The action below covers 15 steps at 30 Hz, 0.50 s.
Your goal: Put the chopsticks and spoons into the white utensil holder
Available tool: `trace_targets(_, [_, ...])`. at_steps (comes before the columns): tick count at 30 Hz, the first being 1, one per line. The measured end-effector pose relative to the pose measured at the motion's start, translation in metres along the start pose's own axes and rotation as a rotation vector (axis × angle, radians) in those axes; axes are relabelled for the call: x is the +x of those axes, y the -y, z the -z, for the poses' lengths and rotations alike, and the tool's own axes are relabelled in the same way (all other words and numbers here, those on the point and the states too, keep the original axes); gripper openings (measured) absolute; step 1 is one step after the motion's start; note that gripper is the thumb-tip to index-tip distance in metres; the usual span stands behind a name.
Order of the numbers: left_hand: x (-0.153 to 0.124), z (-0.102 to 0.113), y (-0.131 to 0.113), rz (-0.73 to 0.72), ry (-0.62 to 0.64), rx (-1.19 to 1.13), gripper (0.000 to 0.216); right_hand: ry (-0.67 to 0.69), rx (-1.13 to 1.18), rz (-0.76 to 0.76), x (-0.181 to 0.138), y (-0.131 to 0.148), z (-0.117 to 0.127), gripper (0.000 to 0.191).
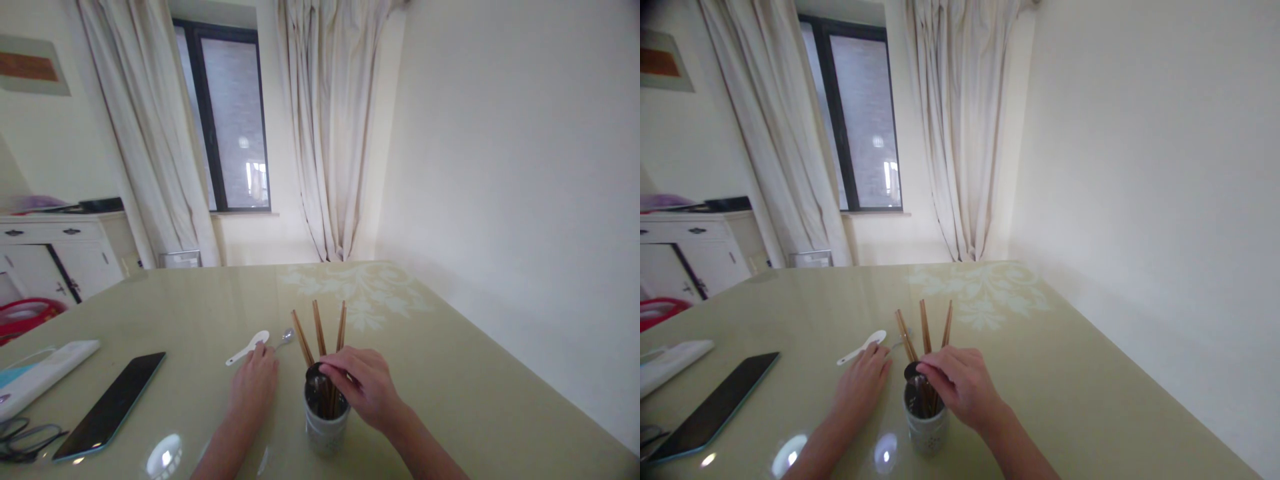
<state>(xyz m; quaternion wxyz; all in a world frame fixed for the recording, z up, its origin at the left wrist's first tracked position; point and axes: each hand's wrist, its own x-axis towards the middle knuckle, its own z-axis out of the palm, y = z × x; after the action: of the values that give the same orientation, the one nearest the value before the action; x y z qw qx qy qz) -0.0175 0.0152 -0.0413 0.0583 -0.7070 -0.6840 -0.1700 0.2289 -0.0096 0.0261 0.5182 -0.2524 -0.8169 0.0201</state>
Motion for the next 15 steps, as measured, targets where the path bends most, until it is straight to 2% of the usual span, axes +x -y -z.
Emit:
trace_targets(2, [0.001,0.0,0.001,0.005,0.006,0.003,0.028,0.039,0.009,-0.015,-0.002,-0.001,-0.002,0.018])
trace_targets(5, [0.003,0.0,0.002,0.029,-0.007,0.022,0.027,0.026,0.019,-0.016,-0.002,-0.001,-0.003,0.018])
trace_targets(11, [0.003,-0.003,0.001,0.023,-0.063,0.057,0.031,-0.127,0.012,-0.019,-0.001,-0.001,-0.002,0.014])
trace_targets(15, [0.005,0.01,-0.006,0.168,-0.093,-0.101,0.031,-0.223,0.018,-0.073,-0.003,-0.001,-0.002,0.016])
